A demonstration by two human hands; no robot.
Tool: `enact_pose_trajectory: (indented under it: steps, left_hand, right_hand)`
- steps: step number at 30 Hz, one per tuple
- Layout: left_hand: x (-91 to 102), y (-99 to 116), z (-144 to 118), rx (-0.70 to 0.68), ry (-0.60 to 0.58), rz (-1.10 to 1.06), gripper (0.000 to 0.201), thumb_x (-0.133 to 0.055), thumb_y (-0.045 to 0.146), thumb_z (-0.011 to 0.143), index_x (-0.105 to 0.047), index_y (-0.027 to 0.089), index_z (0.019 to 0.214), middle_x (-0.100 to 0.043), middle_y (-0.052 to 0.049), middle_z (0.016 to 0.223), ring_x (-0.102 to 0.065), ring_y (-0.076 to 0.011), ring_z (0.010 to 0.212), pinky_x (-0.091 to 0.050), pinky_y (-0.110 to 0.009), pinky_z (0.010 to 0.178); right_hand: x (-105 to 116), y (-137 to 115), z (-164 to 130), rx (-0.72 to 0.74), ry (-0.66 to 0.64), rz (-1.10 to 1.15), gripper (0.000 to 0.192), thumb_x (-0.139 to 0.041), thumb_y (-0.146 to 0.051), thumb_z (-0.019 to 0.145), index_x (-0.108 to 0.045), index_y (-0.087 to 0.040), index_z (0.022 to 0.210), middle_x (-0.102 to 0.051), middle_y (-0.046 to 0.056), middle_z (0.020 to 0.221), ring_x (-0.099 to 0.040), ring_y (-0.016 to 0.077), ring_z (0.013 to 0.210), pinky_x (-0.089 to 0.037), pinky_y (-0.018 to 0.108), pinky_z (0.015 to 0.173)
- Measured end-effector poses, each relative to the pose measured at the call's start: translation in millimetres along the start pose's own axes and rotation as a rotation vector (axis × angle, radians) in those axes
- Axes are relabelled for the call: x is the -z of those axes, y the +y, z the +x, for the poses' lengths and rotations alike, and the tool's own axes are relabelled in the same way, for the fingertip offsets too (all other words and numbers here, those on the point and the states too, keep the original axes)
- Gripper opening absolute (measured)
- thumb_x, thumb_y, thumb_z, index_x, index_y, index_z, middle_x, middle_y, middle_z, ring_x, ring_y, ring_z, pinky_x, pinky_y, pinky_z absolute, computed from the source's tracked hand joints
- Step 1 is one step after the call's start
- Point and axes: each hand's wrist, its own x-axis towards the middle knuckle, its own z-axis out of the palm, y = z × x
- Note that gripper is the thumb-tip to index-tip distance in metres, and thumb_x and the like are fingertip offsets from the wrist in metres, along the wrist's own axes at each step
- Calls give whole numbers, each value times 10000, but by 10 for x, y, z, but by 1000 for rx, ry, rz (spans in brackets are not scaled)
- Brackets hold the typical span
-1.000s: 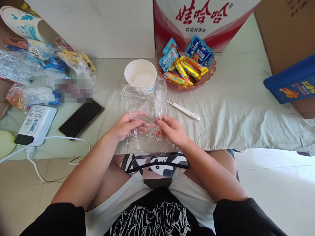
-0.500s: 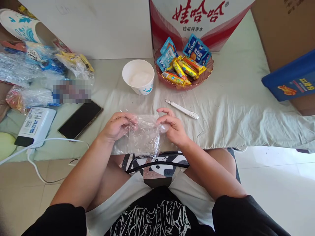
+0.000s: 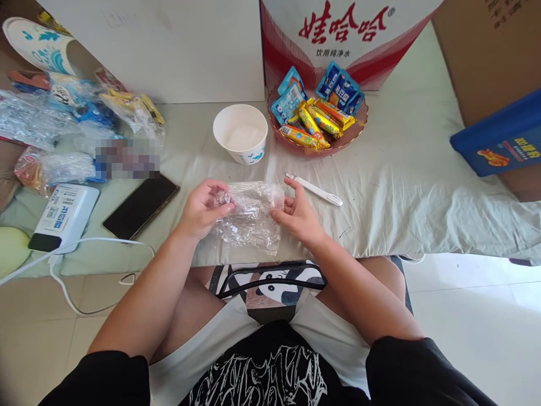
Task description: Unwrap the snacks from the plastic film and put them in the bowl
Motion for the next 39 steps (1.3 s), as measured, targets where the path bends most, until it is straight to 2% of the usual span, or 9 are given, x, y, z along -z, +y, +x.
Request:
enact_pose_trajectory:
  steps: [4,9,15,21,28,32,34,36,39]
  left_hand:
    - [6,27,-2,244,-74,-300,727,-939,308,617,-593,311,1256,-713,12,1035,-729,-171,866,-600,-314,797]
    - [-4,-17,3,454,-254,-178,502,-946,384,665,-692,153,1031,-774,-70,919,-771,-249,893,-625,-381,831]
    - [-46,-6,-21,384,-196,-94,411,-926,386,677,-721,167,957,-802,-41,857,-768,-189,769,-631,-296,725]
    - [-14,62,-22,410,-241,23,311,-832,331,757,-695,189,998,-650,41,527,-552,-107,399,-391,-194,393]
    - [-12,104,13,322,-145,-196,265,-782,416,675,-726,157,682,-638,-19,595,-563,-115,517,-450,-240,496]
    - [-3,83,-25,250,-116,-6,310,-802,466,696,-728,166,705,-656,-24,668,-539,-114,569,-428,-249,547]
    - [-9,56,-49,210,-108,149,238,-854,341,654,-721,178,768,-647,6,709,-490,-87,560,-392,-234,548]
    - [-21,22,-50,174,-89,218,269,-852,285,642,-701,191,845,-648,13,768,-508,-90,590,-414,-234,580]
    - [-43,-18,-4,18,121,195,351,-817,259,646,-630,225,942,-654,-7,917,-623,-144,791,-503,-263,729]
  right_hand:
    - [-19,7,56,-4,8,66,788,-863,-382,708,-412,-320,1351,-599,-61,781,-573,147,640,-506,311,624]
    - [-14,-22,81,11,-14,122,539,-853,-433,718,-581,-270,1153,-666,-34,845,-601,134,715,-505,283,672]
    - [47,-108,-1,19,-226,-210,371,-802,-526,779,-616,-210,831,-674,-6,730,-584,130,659,-478,286,629]
    - [50,-82,-51,-38,-236,-143,418,-718,-584,845,-527,-246,1000,-544,-94,529,-448,103,447,-329,252,459]
    - [48,-140,-61,6,-74,51,274,-668,-502,776,-617,-233,761,-581,6,662,-514,140,584,-405,294,549]
    - [63,-144,-70,55,-49,-89,421,-590,-613,845,-637,-213,722,-554,20,639,-483,141,578,-387,294,543]
    - [58,-119,-65,66,-16,-175,319,-744,-512,786,-621,-220,822,-540,-23,657,-463,116,579,-374,266,547]
    - [49,-91,-50,41,-9,-139,444,-850,-389,690,-580,-244,1012,-592,-46,735,-519,114,625,-420,253,591]
    - [46,-64,-17,59,42,-57,541,-843,-362,677,-536,-254,1110,-628,-36,818,-588,136,718,-482,276,678]
